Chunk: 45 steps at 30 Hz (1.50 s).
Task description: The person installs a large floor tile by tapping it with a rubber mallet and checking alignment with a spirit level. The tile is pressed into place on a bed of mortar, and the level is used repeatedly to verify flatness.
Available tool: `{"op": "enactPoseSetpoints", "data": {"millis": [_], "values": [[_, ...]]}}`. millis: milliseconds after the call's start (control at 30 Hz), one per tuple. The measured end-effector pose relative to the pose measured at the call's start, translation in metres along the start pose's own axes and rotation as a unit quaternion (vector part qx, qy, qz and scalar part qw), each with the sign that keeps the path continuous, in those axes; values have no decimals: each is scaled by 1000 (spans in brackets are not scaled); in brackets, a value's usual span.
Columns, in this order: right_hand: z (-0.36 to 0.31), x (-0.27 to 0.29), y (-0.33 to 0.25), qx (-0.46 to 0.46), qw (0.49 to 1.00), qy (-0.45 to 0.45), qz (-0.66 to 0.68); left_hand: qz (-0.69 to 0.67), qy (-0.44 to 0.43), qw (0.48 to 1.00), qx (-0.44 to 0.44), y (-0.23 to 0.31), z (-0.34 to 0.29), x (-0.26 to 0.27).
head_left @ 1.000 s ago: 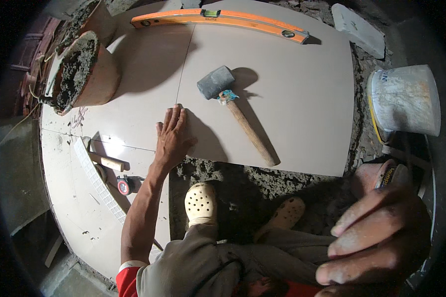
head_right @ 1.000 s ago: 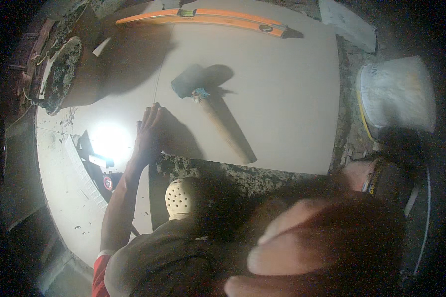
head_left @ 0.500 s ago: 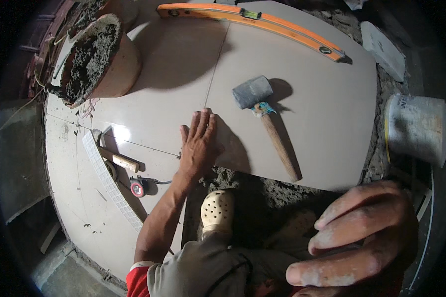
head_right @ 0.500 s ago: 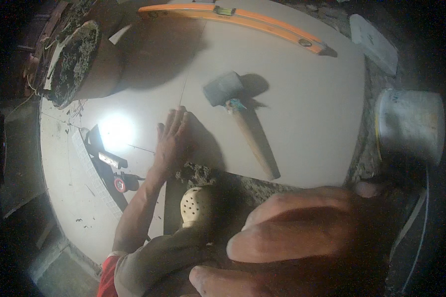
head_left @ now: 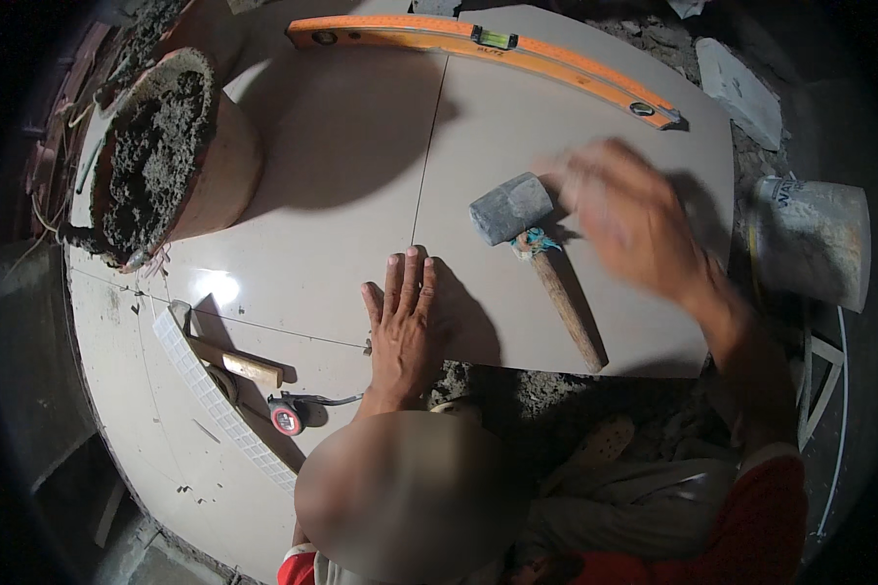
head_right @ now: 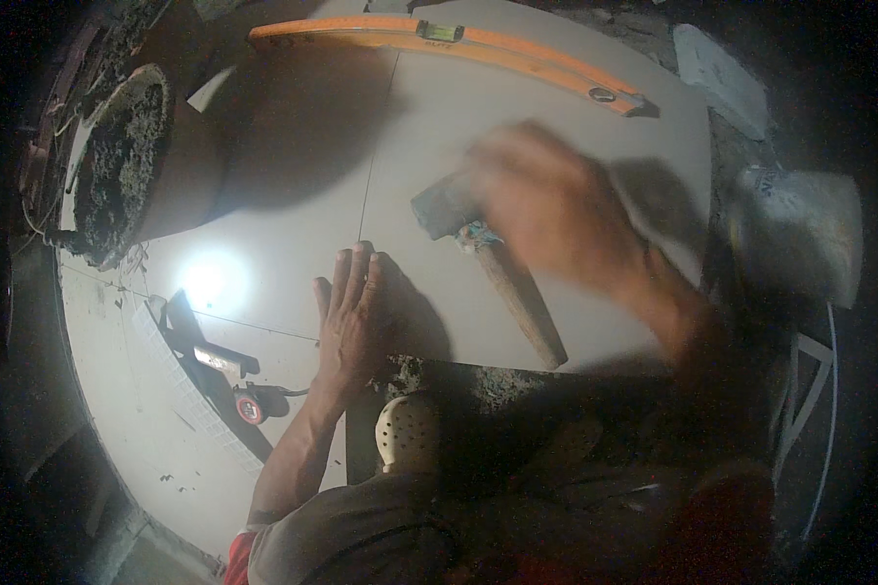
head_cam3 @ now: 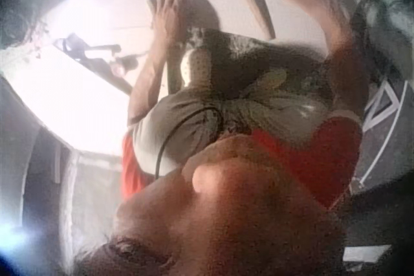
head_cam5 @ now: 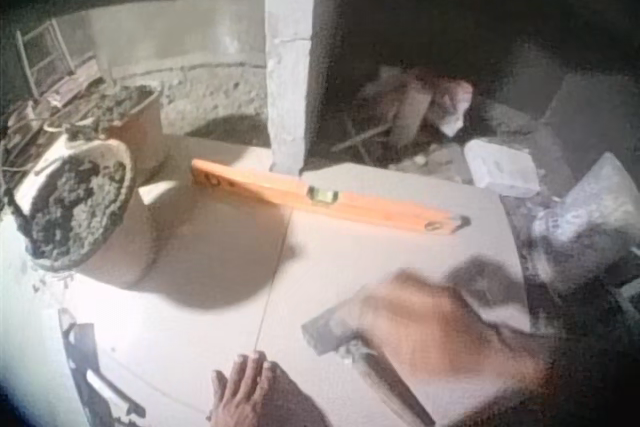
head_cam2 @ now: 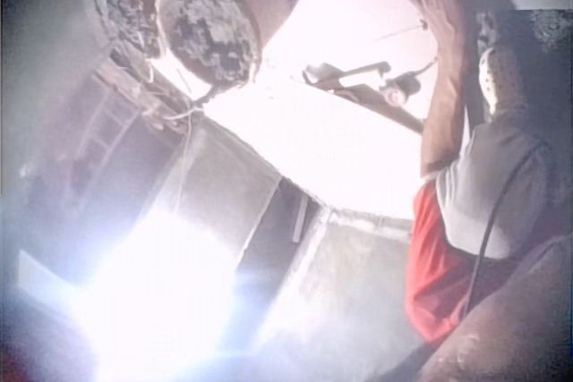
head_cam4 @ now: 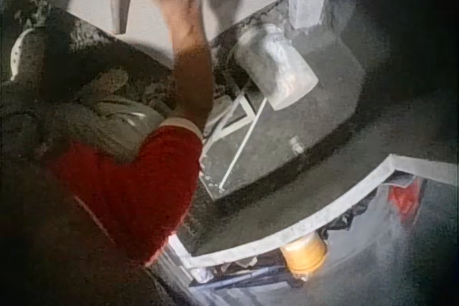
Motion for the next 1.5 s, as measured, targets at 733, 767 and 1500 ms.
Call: {"op": "enactPoseSetpoints", "data": {"millis": [733,767,1500], "values": [[-28,30,198,-298,943,71,-129,1,28,1000,-3,0,-3,0],[-29,27,179,-322,938,80,-99,3,37,999,-7,0,-3,1],[-41,-216,-57,-111,984,122,62,-341,214,895,191,-114,39,74]]}}
Point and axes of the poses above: each hand's wrist, its own z-axis towards the middle knuckle, its own x-axis out of the back of the hand, y = z × x, the point moved 10 cm from there along z, towards the middle knuckle, and after that the axes turned 15 degrees about z, right-handed, at the moved point
